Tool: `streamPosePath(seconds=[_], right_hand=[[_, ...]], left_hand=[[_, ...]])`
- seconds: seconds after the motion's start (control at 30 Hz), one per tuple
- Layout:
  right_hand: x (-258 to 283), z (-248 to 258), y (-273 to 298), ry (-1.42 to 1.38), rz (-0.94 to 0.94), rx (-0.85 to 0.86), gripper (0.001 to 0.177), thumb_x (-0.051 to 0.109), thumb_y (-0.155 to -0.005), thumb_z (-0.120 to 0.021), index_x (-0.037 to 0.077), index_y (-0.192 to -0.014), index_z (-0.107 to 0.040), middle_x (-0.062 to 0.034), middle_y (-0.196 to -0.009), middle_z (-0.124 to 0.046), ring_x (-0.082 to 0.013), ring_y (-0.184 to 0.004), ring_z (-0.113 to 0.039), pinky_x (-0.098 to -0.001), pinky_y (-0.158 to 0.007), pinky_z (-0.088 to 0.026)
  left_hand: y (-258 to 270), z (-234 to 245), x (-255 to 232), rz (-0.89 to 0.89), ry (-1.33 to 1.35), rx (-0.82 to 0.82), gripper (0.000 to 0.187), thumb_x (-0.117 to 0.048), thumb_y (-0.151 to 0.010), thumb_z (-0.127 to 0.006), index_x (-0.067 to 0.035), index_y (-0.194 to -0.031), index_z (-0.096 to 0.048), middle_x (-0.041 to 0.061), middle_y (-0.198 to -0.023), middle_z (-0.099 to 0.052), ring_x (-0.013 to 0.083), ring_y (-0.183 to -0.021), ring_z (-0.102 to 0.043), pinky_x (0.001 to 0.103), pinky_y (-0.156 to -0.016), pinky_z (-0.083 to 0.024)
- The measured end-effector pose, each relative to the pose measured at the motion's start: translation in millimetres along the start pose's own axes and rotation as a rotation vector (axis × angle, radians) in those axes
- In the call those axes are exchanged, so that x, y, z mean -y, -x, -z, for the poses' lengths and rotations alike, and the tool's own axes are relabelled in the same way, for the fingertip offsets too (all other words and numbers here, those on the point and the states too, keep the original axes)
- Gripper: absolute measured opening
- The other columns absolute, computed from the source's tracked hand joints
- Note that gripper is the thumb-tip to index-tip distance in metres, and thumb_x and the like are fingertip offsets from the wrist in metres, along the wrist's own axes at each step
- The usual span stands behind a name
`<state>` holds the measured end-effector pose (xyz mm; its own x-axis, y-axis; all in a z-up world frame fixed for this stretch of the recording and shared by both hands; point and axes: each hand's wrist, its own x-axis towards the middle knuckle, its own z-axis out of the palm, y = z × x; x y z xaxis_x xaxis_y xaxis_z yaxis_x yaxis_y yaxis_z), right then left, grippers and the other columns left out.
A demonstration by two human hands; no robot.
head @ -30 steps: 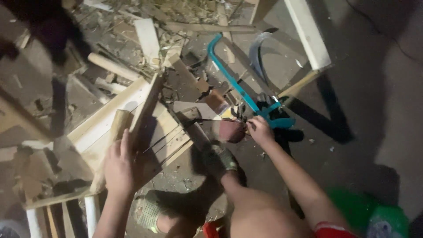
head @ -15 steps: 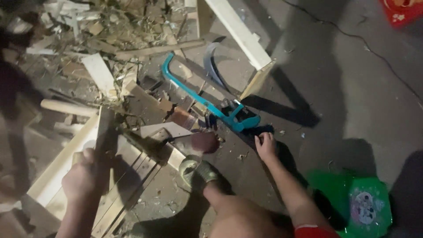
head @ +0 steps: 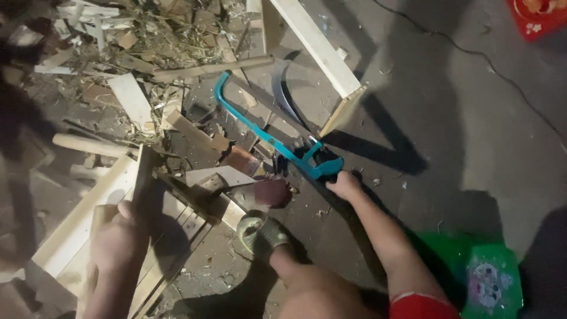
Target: The person uses a hand saw to cut a small wooden piece placed on a wooden crate. They then use a hammer to tap the piece and a curved blade tool to shave and smooth the wood's surface. Finally, they use a brush to sweep away wood shavings from the crate.
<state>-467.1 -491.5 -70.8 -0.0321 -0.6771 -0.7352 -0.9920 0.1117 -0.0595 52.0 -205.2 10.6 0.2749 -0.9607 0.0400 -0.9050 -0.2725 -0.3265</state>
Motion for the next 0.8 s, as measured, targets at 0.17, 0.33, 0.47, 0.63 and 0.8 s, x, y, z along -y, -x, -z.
streamPosePath(seconds=[0.17, 0.33, 0.47, 0.63, 0.8], right_hand=[[9, -29, 13, -0.06, -0.075, -0.149, 0.056, 0.046, -0.09, -0.068, 0.0, -0.122, -0.063, -0.0201, -0.121, -0.067, -0.0383, -0.112, -0.066, -0.0451, -0.092, -0.054], [13, -13, 45, -0.269, 0.013, -0.305, 0.073, 0.029, -0.079, -0.081, -0.012, -0.131, -0.051, -0.0336, -0.128, -0.063, -0.0463, -0.126, -0.061, -0.057, -0.1, -0.053], [33, 30, 100, -0.196, -0.023, -0.348, 0.073, 0.036, -0.081, -0.076, 0.001, -0.138, -0.048, -0.0253, -0.133, -0.063, -0.0436, -0.128, -0.06, -0.0581, -0.103, -0.052], [3, 14, 64, -0.049, -0.046, -0.417, 0.054, 0.038, -0.074, -0.075, 0.007, -0.118, -0.072, -0.0165, -0.112, -0.075, -0.0386, -0.113, -0.07, -0.054, -0.094, -0.056], [-20, 9, 34, -0.076, 0.014, -0.68, 0.054, 0.037, -0.072, -0.084, 0.001, -0.111, -0.075, -0.0213, -0.107, -0.072, -0.0382, -0.109, -0.069, -0.048, -0.089, -0.058]], left_hand=[[-8, 45, -15, 0.087, -0.106, 0.42, 0.025, -0.026, -0.099, -0.059, -0.009, -0.117, -0.052, -0.006, -0.079, -0.075, 0.0099, -0.058, -0.073, 0.024, -0.043, -0.053], [12, 0, -20, 0.109, 0.011, -0.055, 0.029, -0.018, -0.094, -0.048, -0.003, -0.117, -0.055, 0.012, -0.071, -0.065, 0.0323, -0.059, -0.067, 0.046, -0.052, -0.054], [10, 16, -28, 0.144, -0.015, -0.087, 0.016, -0.021, -0.096, -0.047, -0.01, -0.104, -0.054, 0.006, -0.069, -0.063, 0.0278, -0.058, -0.066, 0.042, -0.051, -0.053], [7, 59, -40, 0.181, -0.117, -0.106, 0.011, -0.019, -0.093, -0.049, -0.014, -0.088, -0.057, -0.001, -0.065, -0.055, 0.0203, -0.05, -0.061, 0.036, -0.047, -0.05], [4, 47, -37, 0.064, -0.189, -0.268, 0.011, -0.012, -0.085, -0.052, -0.013, -0.093, -0.06, 0.002, -0.065, -0.052, 0.0201, -0.05, -0.056, 0.037, -0.042, -0.047]])
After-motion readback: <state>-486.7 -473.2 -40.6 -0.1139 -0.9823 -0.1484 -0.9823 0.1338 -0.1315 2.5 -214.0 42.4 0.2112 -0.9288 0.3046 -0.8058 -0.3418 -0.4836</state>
